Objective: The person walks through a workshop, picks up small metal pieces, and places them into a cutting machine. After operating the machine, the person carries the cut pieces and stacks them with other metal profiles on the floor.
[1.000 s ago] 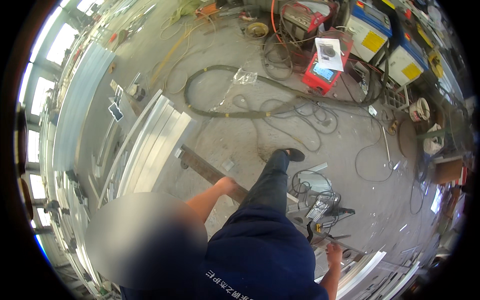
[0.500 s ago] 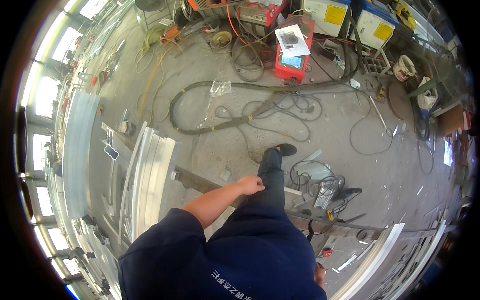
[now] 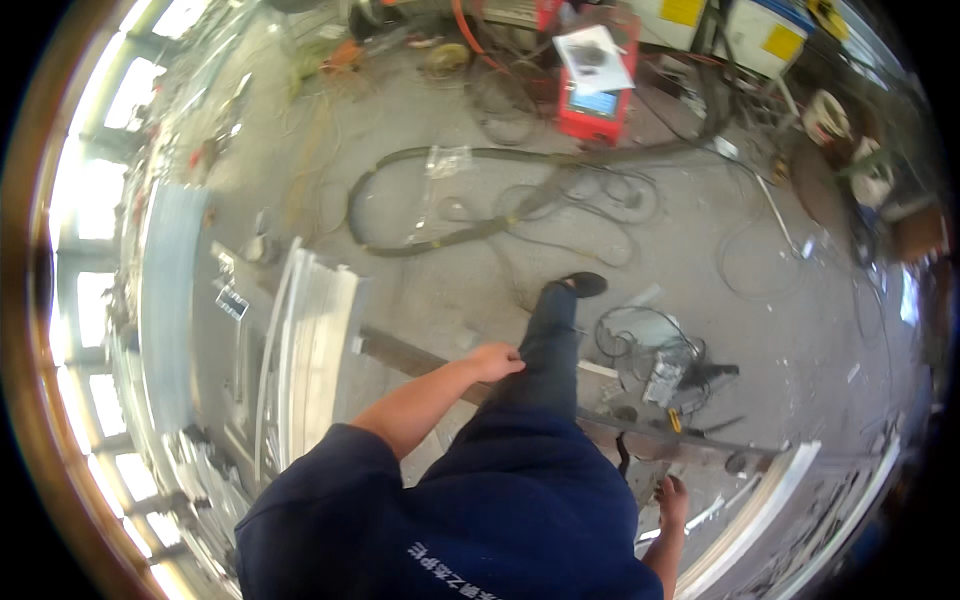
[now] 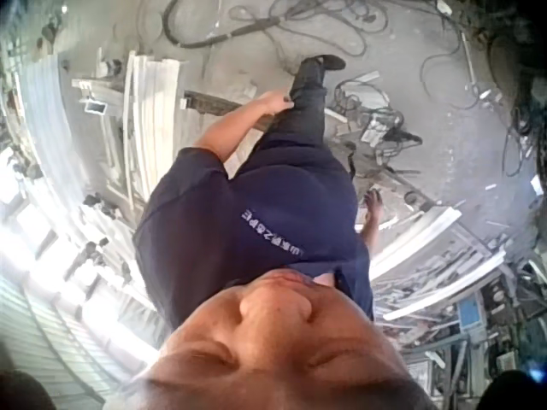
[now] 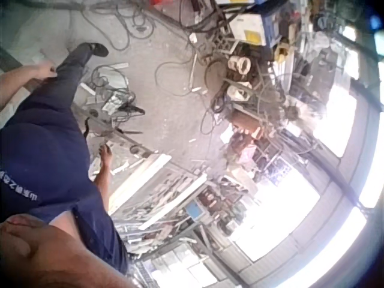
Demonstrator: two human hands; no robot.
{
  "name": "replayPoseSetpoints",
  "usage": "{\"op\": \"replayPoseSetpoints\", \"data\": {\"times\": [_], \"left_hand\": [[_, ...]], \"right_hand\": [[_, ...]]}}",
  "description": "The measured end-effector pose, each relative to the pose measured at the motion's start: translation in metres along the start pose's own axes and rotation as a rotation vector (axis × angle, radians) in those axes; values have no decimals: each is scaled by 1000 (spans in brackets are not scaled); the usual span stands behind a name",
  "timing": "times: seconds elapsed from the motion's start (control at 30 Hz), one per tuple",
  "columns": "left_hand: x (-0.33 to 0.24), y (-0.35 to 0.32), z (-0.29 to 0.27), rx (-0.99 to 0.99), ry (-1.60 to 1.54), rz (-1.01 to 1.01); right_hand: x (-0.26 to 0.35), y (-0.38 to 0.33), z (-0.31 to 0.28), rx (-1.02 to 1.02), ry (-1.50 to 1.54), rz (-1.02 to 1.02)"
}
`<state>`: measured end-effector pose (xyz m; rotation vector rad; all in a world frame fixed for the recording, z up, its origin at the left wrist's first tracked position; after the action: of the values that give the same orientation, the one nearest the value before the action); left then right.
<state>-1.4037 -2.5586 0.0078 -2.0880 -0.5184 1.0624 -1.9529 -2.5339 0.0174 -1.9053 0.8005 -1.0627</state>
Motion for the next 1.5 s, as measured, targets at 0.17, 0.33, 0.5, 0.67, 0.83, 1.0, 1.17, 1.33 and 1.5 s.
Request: {"op": "replayPoseSetpoints", "data": {"times": [0.17, 0.33, 0.5, 0.67, 0.83, 1.0, 1.17, 1.33, 1.5], "left_hand": [[-19, 0, 12, 63, -63, -26], [-56, 9, 11, 151, 204, -7], [-92, 7, 26, 714, 388, 38], [-89, 0, 39, 1200, 490, -109], [-99, 23, 69, 1498, 869, -226], [-147, 62, 126, 1440, 985, -32], [-152, 161, 176, 626, 855, 511], [-112, 224, 208, 526, 840, 409], [-93, 257, 228, 610, 995, 440]], "right_hand": [[4, 8, 2, -20, -93, -62], [-9, 16, 28, -72, -37, 55], [-57, 24, 75, -105, -148, 100], [-86, -18, 167, 474, -386, -50], [-89, -65, 200, 708, -53, -49], [-70, -70, 216, 905, 57, -159], [-58, 37, 163, -162, -49, -279], [-48, 138, 127, -677, -269, -645], [-68, 181, 150, -676, -448, -636]]}}
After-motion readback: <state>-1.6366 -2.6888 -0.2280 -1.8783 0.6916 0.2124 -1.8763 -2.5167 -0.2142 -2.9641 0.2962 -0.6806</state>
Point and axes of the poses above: each hand's wrist, its own y-axis towards the middle knuckle, its own z-axis out of the palm, x = y × z, the point moved 4 cm from there along y, towards the middle knuckle, and after that the axes turned 6 degrees about -y, right-handed, at the moved point
